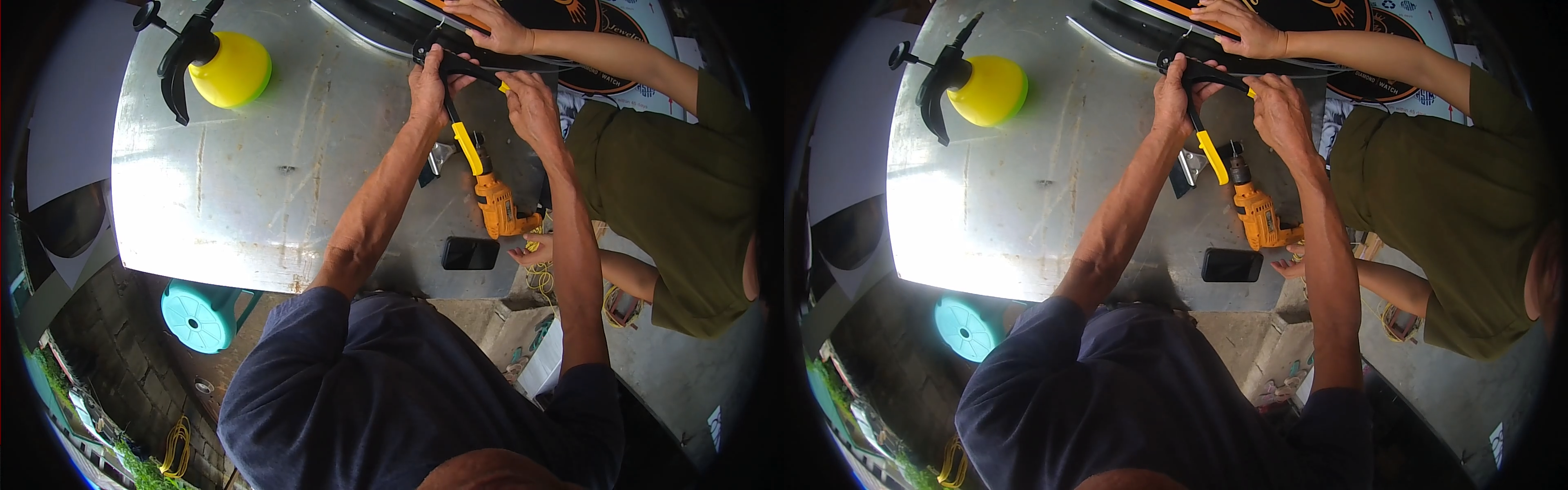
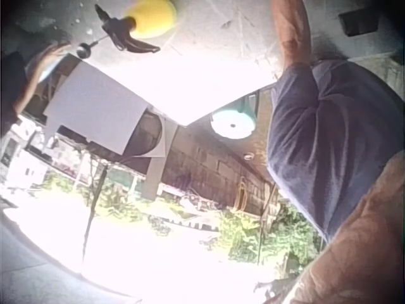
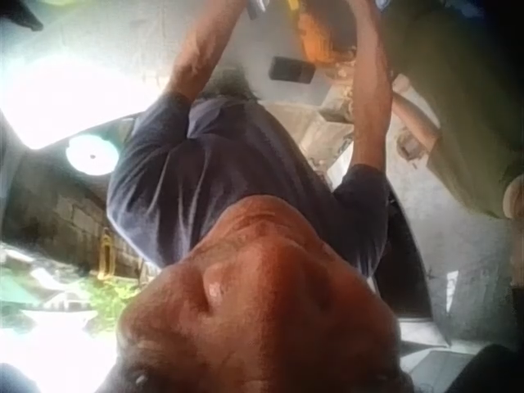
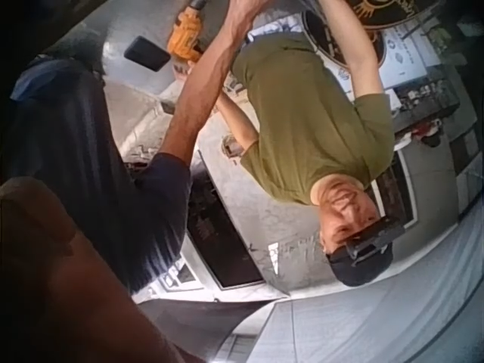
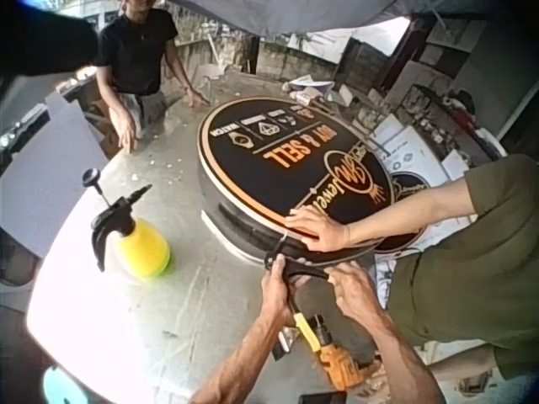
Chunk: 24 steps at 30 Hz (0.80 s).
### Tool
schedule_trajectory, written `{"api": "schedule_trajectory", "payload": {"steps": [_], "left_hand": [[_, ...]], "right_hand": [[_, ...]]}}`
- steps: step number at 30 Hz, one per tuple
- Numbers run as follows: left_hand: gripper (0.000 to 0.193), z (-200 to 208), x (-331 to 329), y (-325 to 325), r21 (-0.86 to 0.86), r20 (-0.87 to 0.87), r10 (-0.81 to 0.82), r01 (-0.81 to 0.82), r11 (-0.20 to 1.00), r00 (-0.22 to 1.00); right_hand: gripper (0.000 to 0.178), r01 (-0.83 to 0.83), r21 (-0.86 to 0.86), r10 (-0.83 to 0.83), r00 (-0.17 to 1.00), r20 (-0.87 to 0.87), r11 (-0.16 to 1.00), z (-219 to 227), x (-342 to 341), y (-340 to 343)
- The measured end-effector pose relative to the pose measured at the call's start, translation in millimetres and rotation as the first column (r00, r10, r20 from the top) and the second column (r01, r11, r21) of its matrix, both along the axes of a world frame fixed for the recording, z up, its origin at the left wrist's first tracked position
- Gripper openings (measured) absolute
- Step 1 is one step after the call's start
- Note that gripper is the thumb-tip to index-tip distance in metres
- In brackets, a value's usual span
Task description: Using a rivet gun and a drill to assemble a circular commercial jewelry sign.
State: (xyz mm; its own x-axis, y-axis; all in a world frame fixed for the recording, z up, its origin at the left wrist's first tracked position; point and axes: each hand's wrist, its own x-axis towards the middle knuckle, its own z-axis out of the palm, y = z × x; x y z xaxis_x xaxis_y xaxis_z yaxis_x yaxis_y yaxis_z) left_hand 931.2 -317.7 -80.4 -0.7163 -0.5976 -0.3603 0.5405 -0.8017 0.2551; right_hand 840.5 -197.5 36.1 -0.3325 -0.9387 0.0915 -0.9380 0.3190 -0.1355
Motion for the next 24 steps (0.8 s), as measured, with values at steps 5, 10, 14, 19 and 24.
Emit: {"api": "schedule_trajectory", "payload": {"steps": [5,10,14,19,24], "left_hand": [[0.037,0,-3,2,-0.069,0.032,0.020,-0.018,0.997,0.999],[0.039,1,-15,12,-0.182,0.078,0.120,-0.104,0.978,0.990],[0.035,-4,-23,17,-0.199,0.079,0.170,-0.151,0.968,0.982],[0.035,-13,-31,20,-0.309,0.126,0.203,-0.156,0.938,0.971],[0.031,-20,-48,20,-0.438,0.189,0.300,-0.193,0.878,0.935]], "right_hand": [[0.035,0.018,0.032,-0.019,0.999,0.036,0.999,-6,-7,2],[0.032,-0.011,-0.005,0.011,1.000,0.006,1.000,-22,-18,7],[0.031,-0.045,-0.017,0.045,0.999,-0.018,0.999,-29,-33,13],[0.034,0.240,-0.061,-0.241,0.971,-0.004,0.969,-33,-69,19],[0.047,0.259,-0.198,-0.289,0.948,-0.137,0.945,-70,-79,14]]}}
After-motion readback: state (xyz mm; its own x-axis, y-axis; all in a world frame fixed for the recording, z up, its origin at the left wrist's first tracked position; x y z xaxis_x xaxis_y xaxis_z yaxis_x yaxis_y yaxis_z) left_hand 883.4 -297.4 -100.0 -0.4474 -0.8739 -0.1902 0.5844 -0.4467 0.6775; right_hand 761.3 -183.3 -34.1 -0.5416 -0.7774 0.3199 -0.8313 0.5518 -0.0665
